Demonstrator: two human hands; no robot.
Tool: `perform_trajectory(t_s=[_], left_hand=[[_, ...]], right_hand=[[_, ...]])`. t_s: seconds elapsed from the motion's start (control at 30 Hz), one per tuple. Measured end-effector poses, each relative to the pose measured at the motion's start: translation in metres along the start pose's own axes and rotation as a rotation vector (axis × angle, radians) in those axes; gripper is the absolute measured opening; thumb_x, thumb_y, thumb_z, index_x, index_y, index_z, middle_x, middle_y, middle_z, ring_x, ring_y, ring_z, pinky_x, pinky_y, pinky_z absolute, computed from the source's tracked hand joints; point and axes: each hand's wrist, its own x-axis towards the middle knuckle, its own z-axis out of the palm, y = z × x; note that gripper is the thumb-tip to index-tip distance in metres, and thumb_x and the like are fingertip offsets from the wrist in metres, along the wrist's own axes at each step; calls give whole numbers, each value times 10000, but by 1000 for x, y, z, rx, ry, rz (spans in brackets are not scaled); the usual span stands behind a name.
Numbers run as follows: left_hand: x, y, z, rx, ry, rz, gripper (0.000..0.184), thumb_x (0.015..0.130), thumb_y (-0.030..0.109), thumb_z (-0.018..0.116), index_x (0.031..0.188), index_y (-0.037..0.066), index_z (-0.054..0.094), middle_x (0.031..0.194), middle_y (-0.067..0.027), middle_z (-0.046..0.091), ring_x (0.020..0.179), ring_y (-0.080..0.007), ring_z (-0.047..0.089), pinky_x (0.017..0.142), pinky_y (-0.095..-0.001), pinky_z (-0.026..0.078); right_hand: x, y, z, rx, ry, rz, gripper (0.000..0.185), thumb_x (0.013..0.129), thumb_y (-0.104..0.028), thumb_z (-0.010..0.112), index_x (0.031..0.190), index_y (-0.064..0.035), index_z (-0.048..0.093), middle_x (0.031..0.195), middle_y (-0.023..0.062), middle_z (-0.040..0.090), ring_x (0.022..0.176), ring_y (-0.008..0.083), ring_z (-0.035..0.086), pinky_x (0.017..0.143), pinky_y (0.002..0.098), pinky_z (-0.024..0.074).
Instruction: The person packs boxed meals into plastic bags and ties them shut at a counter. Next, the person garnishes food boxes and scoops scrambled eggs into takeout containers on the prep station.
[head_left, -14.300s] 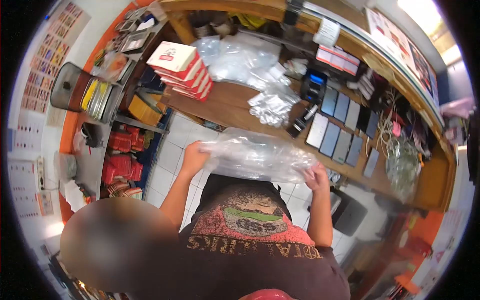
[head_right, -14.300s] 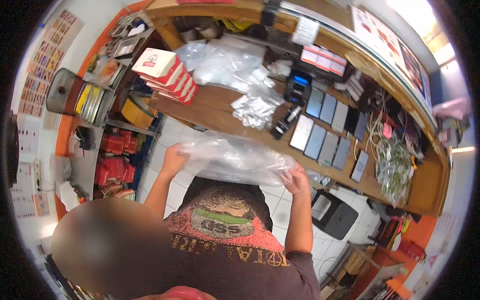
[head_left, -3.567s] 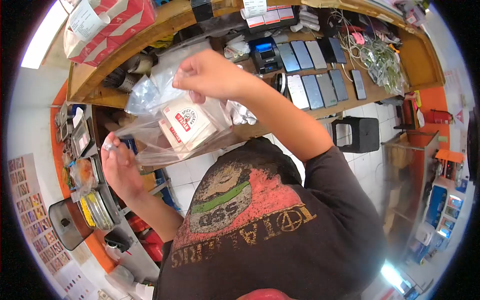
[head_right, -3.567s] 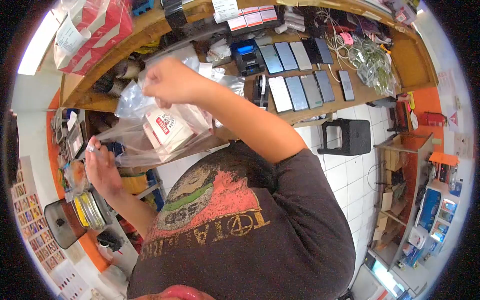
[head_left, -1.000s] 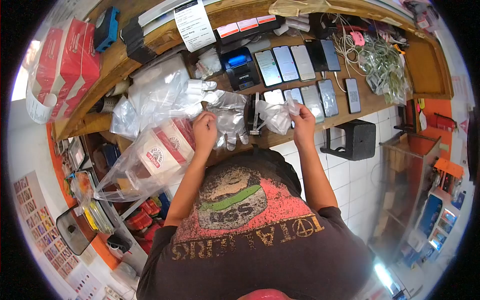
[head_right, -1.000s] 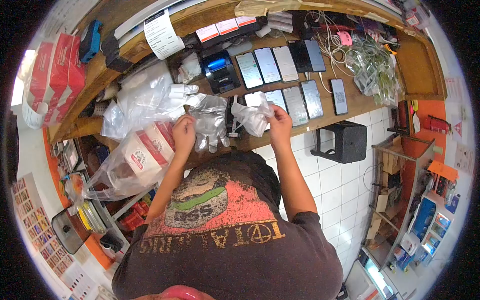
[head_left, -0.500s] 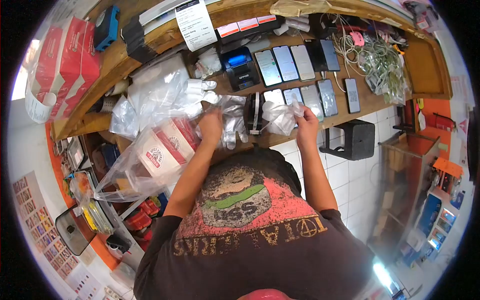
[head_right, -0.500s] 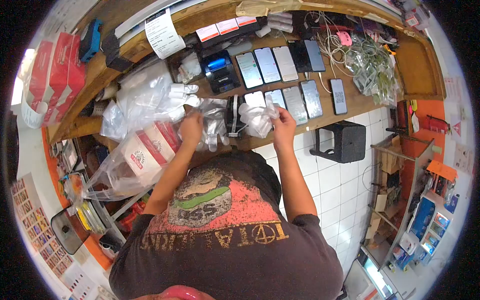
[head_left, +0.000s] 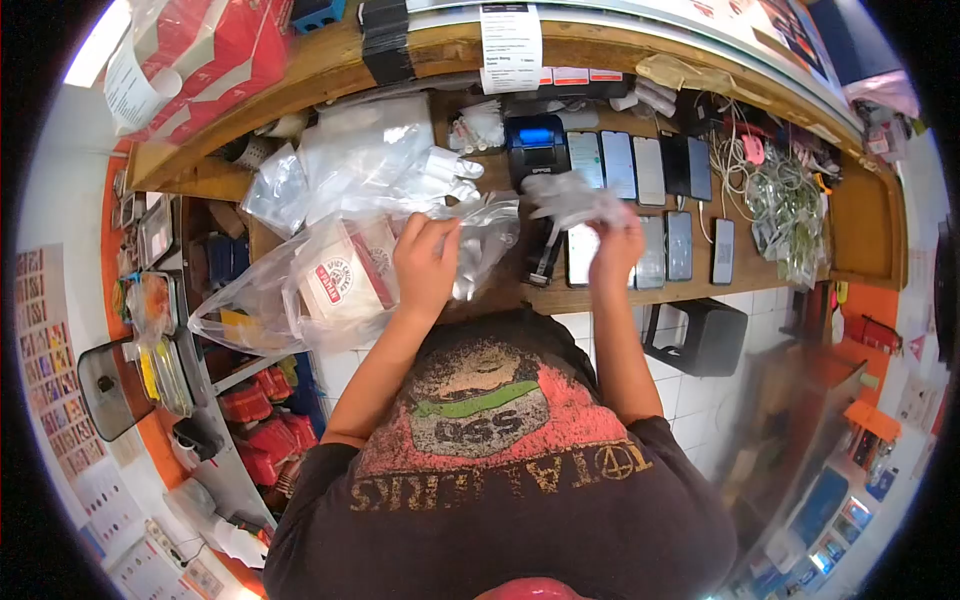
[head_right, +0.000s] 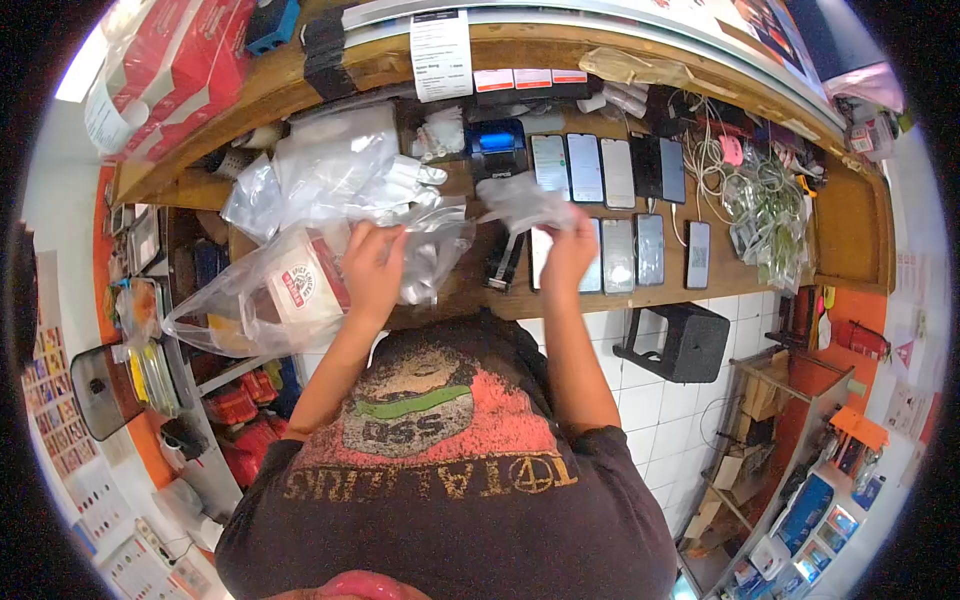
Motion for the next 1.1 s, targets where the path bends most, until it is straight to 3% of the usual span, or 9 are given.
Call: perform_trajectory(t_s=[0.17,0.33,0.43,0.53,0.6,0.77,0.93,1.03,1.1], left_hand=[[-3,-9,0,19,206,66,77,790,17,692,854,4,650,751,-116,562,700,-285,570,638,-363,448],[4,-4,-3,-171,122,-48,69,803,-18,566,759,9,521,739,-95,513,696,-227,519,657,-337,423],[0,-14,6,-547,-16,-272,91,818,38,479,730,47,459,738,-43,482,702,-165,469,682,-308,407],[10,11,3,-1041,-40,-618,82,812,102,446,732,86,437,751,-8,463,721,-129,446,711,-280,398],[18,17,-10,-1391,-60,-786,46,834,125,463,800,94,471,799,-15,508,766,-126,493,761,-276,419],[10,28,-50,-1304,-92,-728,118,909,140,489,972,50,534,1001,-66,578,975,-169,570,868,-316,458],[-30,70,-178,18,332,38,510,808,128,699,1247,-27,490,1200,-144,503,1021,-262,523,946,-388,410],[-25,34,-226,665,864,-144,531,788,158,738,1227,-24,501,1247,-162,492,1036,-261,526,876,-361,462],[-33,-31,-253,851,653,-239,599,772,119,733,1288,-6,455,975,-111,565,823,-248,532,809,-359,447]], right_hand=[[22,-20,-27,5,79,1,158,943,-75,552,1033,39,614,1005,117,664,856,190,655,731,310,572],[-9,-26,-9,23,-19,-37,182,947,-104,563,1027,40,639,996,112,674,890,190,664,787,330,567],[-50,-33,25,-148,-341,147,225,936,-125,581,1092,8,675,1050,83,679,941,157,646,881,305,498],[-81,-29,57,-321,-873,-236,420,778,-131,729,1173,-32,626,1317,149,561,1245,263,515,1047,349,388],[-92,-43,74,-340,-927,-199,361,738,-69,738,1076,-36,617,1255,142,577,1170,259,544,960,335,430],[-83,-30,85,-195,-863,59,161,728,64,636,868,-10,605,963,39,653,867,108,588,760,249,470],[-90,-69,131,-61,-660,266,89,820,-50,673,894,-28,631,869,26,644,774,115,594,713,273,494],[-116,-89,173,75,-691,168,112,808,-63,676,898,-25,622,877,24,639,805,131,597,721,275,495],[-149,-105,211,149,-844,-10,137,757,-41,682,872,-26,609,876,32,633,828,159,604,730,282,492]])
